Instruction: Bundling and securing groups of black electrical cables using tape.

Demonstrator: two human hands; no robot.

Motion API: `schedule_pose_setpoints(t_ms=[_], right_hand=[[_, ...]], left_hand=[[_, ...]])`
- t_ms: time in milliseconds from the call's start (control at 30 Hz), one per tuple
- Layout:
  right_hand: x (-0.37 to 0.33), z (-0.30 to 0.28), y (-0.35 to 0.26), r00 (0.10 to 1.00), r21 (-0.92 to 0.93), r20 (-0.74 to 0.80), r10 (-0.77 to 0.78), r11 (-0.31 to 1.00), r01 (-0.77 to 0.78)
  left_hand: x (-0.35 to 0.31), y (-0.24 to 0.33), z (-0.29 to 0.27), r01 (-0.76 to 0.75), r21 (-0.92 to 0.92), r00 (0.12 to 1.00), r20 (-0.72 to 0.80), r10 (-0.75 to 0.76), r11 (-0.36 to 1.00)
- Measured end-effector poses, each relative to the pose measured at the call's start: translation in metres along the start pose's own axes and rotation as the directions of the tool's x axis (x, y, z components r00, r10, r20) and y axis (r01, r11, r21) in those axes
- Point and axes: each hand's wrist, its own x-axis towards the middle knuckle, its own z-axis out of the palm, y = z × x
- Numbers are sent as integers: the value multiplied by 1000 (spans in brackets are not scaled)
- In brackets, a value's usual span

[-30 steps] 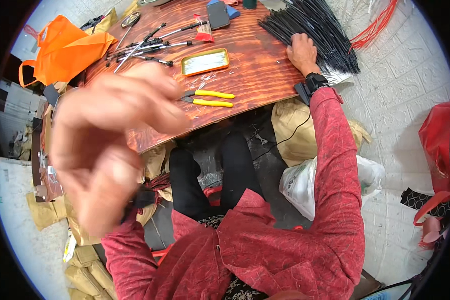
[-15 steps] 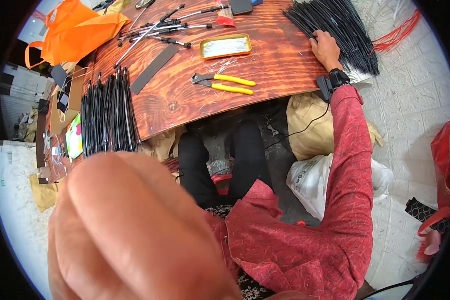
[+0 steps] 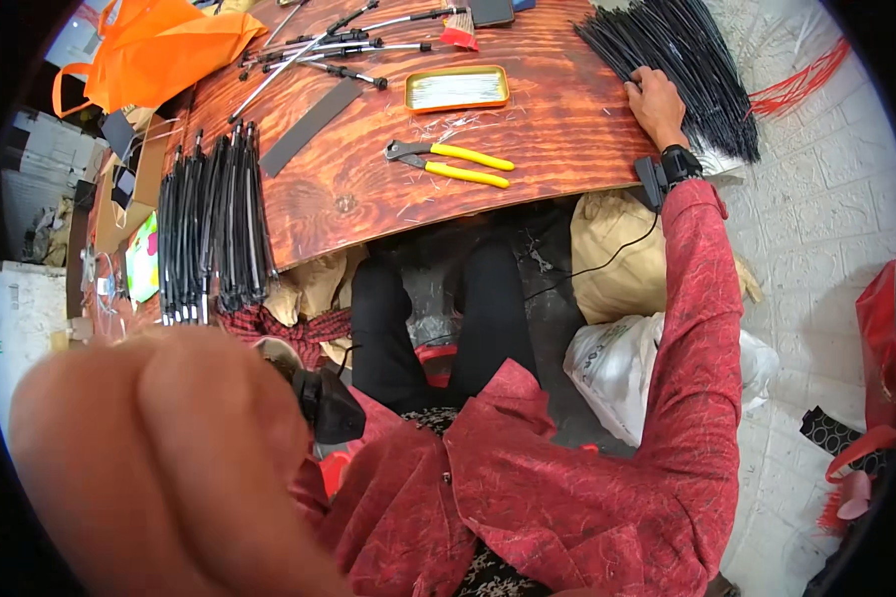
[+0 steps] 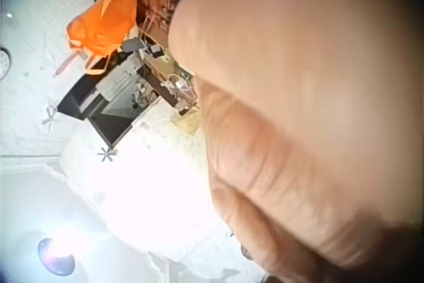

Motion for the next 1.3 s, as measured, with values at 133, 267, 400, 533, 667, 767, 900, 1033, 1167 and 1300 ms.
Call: schedule_pose_setpoints(t_ms=[133,267,400,533,667,767,900,1033,1167,1300], right_hand=[[1,-5,-8,1000,51,29,-5,999,3],[0,-10,-14,1000,3,-17,18,1000,-18],[11,-1,-17,991,-98,133,-6,995,19],[-8,-15,-31,999,61,-9,38,997,-37],[-3,-22,-39,999,-7,-41,29,1000,-29],[19,-27,-39,978,-25,205,29,999,-24],[20,-18,-42,975,-29,222,20,999,-13],[3,-5,-43,994,10,99,-45,999,44],[11,-10,-54,983,28,185,18,999,-24],[9,-11,-53,985,168,157,65,982,-92]], left_hand=[[-7,0,18,-3,-90,999,-38,0,996],[3,-11,19,-90,-172,995,23,96,981],[29,-8,26,-186,-217,967,131,218,958],[-7,-33,50,44,91,965,-263,-19,995],[-26,-49,50,258,209,918,-358,-171,943],[-33,-61,47,364,233,884,-391,-256,902],[-40,-64,40,410,227,870,-388,-304,883],[-37,-73,34,480,211,835,-409,-369,852],[-30,-89,34,569,167,774,-440,-455,805],[-25,-114,35,564,197,790,-412,-454,802]])
